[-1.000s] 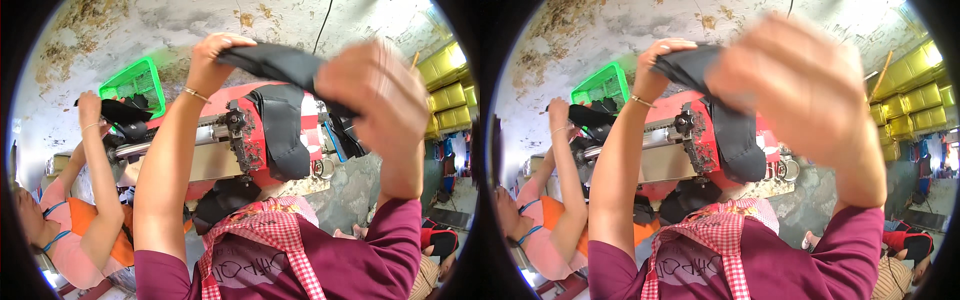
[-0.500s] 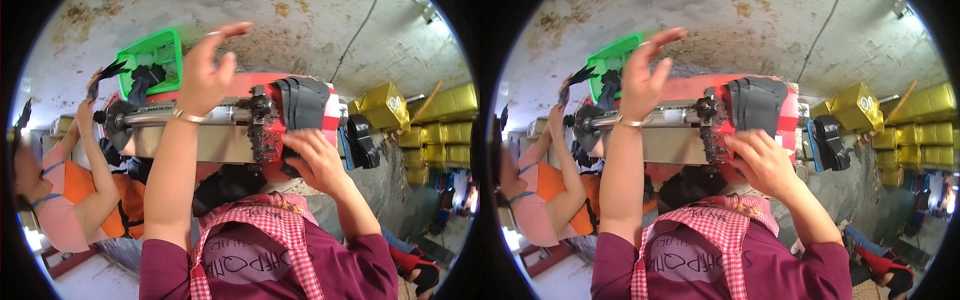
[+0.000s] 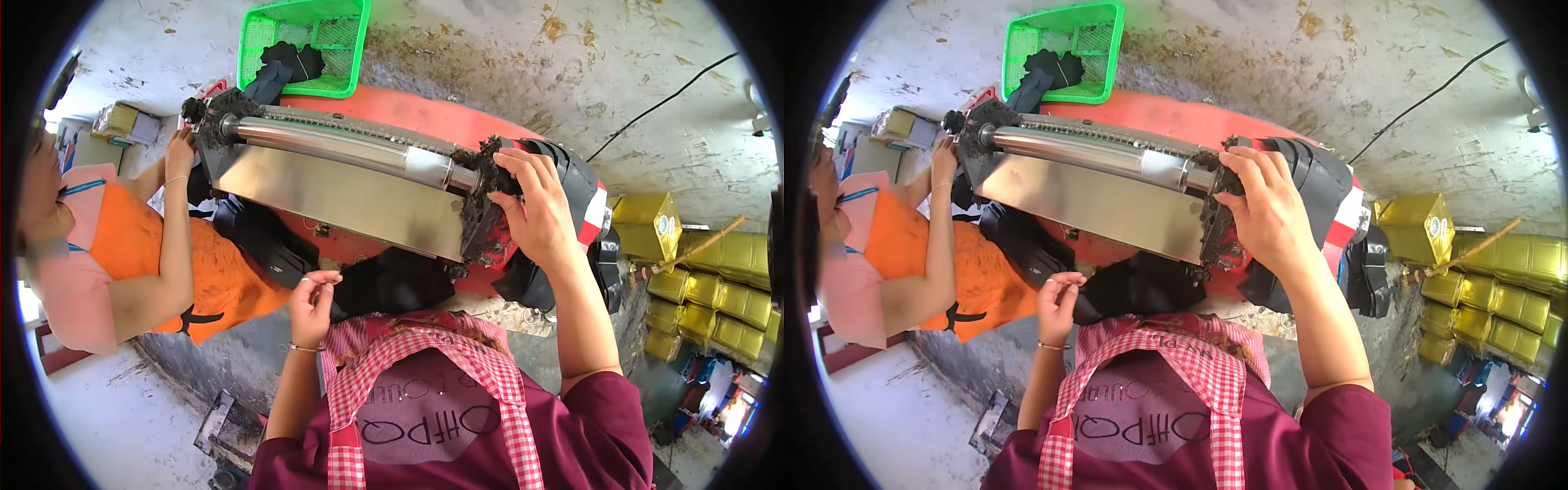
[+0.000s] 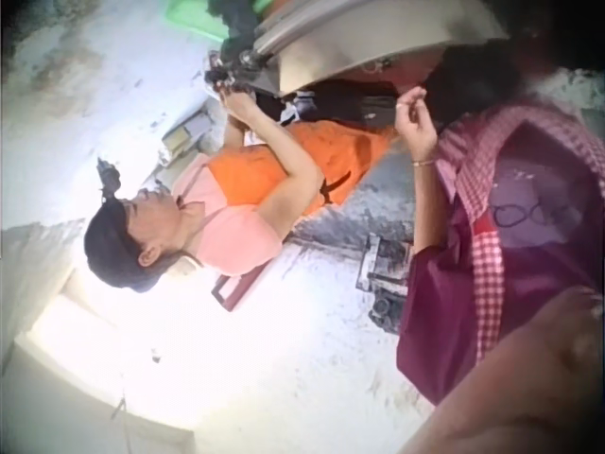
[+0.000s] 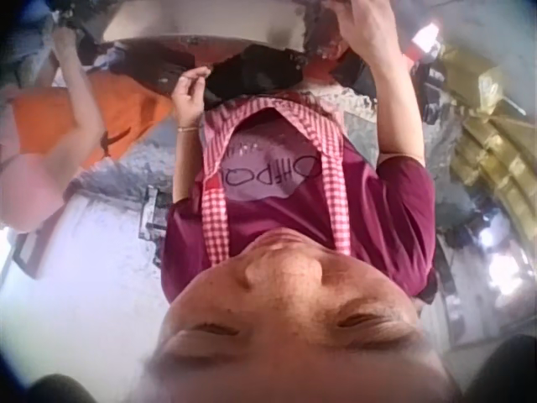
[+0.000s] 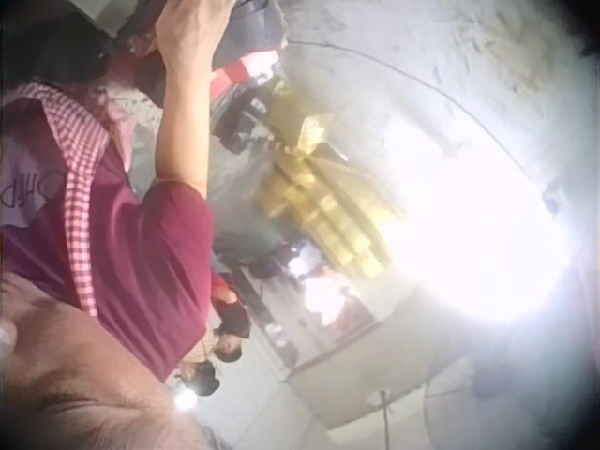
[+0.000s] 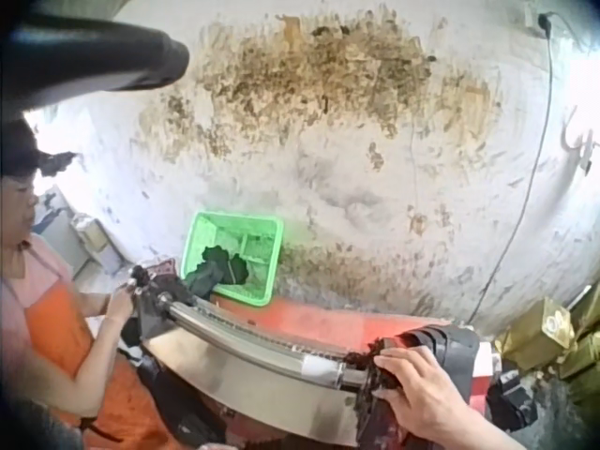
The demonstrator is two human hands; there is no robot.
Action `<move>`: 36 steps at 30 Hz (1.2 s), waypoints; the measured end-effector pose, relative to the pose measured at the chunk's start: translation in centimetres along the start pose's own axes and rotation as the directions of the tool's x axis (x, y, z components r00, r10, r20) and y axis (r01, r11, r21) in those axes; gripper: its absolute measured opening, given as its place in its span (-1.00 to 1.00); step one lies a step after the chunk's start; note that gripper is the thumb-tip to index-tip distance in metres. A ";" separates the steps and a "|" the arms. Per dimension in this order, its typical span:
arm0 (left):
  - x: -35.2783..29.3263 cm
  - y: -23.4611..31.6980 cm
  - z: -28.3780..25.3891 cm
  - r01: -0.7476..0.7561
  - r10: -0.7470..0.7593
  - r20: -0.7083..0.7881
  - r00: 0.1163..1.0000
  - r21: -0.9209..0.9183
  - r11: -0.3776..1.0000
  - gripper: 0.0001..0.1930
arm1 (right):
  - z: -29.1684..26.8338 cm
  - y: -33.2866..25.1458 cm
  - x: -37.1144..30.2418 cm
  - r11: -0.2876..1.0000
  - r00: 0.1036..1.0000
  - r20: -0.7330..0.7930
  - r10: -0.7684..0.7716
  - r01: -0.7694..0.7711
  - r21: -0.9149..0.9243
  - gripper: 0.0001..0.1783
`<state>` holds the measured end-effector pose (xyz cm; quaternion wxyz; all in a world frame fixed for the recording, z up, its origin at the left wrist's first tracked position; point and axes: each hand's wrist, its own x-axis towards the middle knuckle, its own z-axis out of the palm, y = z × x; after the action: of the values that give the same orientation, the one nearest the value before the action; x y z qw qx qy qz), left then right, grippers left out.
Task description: The person carries bundles of black material to a workstation and feeds the individual pieces through a rolling machine by hand.
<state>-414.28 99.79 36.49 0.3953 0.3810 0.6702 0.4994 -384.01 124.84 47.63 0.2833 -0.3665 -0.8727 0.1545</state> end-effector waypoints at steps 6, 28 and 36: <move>0.6 -5.7 3.8 -0.252 0.099 0.272 0.957 0.613 0.749 -0.33 | 1.5 -0.6 -0.3 0.993 0.988 -0.126 0.093 -0.102 -0.065 -0.44; 1.4 -16.3 6.5 -0.483 -0.026 0.570 0.821 0.719 0.499 -0.47 | 22.1 -7.6 10.9 0.952 0.989 -0.069 0.134 -0.148 -0.269 -0.22; 1.2 -15.3 6.0 -0.455 -0.177 0.612 0.771 0.723 0.519 -0.43 | 20.9 -6.8 9.3 0.922 0.966 -0.160 0.205 -0.246 -0.300 -0.28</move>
<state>-411.03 99.89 20.30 0.3117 0.7197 0.6203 -0.0107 -405.76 125.65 37.84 0.2550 -0.5144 -0.8185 0.0204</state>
